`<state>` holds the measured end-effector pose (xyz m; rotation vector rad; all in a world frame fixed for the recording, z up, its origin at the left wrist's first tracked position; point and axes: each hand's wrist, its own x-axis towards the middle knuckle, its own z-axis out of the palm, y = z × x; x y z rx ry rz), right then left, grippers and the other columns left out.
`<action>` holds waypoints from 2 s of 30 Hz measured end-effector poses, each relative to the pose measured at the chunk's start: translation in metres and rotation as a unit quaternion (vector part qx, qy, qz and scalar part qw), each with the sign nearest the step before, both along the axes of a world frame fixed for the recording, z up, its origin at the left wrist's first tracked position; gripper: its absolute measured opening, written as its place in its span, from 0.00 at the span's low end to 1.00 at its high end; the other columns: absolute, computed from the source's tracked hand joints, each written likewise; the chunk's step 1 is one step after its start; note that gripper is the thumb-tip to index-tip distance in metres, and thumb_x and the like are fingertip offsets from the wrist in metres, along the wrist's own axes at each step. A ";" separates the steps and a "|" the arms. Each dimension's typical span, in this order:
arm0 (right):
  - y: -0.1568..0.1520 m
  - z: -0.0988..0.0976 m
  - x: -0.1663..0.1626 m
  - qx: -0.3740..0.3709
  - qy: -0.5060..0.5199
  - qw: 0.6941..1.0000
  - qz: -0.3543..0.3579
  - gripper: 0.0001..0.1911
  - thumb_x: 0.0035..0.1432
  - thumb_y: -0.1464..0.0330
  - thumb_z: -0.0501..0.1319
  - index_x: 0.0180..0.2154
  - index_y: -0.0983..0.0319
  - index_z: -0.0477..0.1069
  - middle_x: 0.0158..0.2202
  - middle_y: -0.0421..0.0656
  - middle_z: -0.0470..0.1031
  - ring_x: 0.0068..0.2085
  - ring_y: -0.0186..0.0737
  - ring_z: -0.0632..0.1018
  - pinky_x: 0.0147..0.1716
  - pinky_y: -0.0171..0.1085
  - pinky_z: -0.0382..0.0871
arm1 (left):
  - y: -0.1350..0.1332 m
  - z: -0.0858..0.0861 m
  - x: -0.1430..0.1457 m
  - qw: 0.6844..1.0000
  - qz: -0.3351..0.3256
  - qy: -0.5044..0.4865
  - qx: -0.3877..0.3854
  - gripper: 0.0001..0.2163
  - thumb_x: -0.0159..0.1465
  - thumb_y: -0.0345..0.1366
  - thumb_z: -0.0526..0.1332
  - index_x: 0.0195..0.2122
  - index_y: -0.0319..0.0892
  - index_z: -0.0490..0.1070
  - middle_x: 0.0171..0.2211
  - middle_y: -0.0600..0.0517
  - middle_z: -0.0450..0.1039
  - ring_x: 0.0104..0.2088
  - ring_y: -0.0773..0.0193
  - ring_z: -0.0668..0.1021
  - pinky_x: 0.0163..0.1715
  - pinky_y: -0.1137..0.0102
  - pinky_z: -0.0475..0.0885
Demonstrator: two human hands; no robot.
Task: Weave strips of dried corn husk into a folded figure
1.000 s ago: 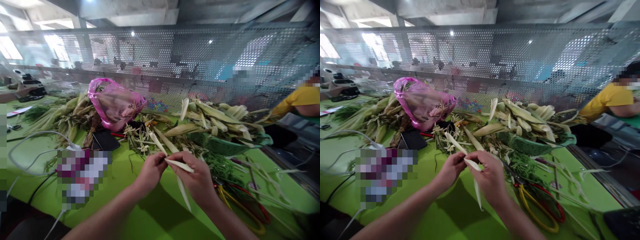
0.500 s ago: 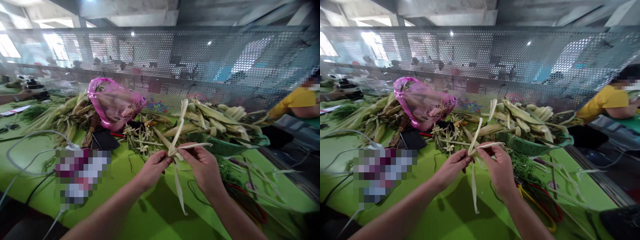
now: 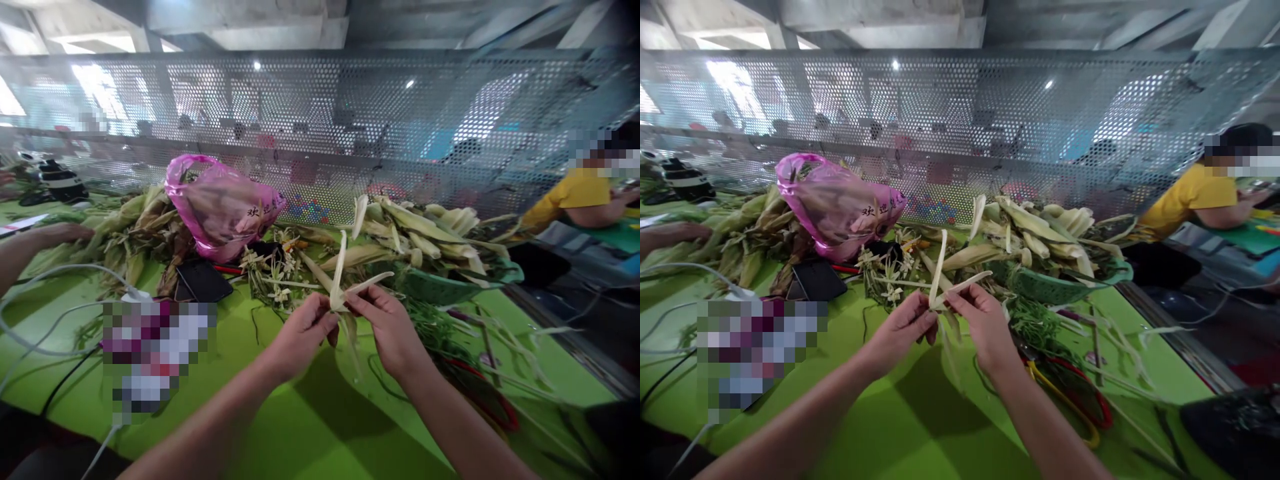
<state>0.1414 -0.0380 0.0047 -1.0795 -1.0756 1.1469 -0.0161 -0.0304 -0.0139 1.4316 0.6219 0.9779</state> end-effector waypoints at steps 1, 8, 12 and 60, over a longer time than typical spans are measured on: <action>0.000 -0.001 0.000 0.003 0.000 1.000 -0.003 0.09 0.50 0.63 0.69 0.31 0.61 0.74 0.28 0.39 0.75 0.28 0.36 0.74 0.28 0.35 0.69 | 0.000 0.000 0.000 1.000 0.003 -0.014 -0.006 0.12 0.65 0.45 0.56 0.39 0.41 0.62 0.26 0.54 0.68 0.28 0.69 0.69 0.29 0.73 0.61; 0.001 0.000 -0.002 -0.012 0.014 1.000 0.024 0.12 0.49 0.62 0.70 0.30 0.62 0.73 0.26 0.39 0.73 0.24 0.33 0.71 0.23 0.33 0.67 | -0.001 0.003 0.001 0.998 -0.016 -0.051 -0.023 0.20 0.64 0.44 0.59 0.53 0.42 0.59 0.33 0.50 0.74 0.33 0.66 0.74 0.29 0.73 0.60; 0.002 -0.001 -0.005 -0.040 0.021 0.997 0.068 0.16 0.45 0.59 0.72 0.27 0.62 0.70 0.22 0.36 0.69 0.17 0.29 0.65 0.13 0.30 0.57 | -0.006 0.008 0.001 0.996 -0.070 -0.039 -0.039 0.16 0.65 0.43 0.58 0.48 0.40 0.63 0.33 0.48 0.76 0.33 0.66 0.75 0.31 0.73 0.61; -0.019 0.010 -0.012 0.256 -0.449 0.856 -0.035 0.15 0.60 0.61 0.61 0.48 0.59 0.70 0.37 0.45 0.76 0.37 0.43 0.76 0.37 0.40 0.70 | 0.011 -0.009 -0.004 0.983 0.173 -0.007 0.061 0.07 0.61 0.38 0.61 0.31 0.41 0.65 0.28 0.54 0.67 0.30 0.67 0.67 0.33 0.72 0.61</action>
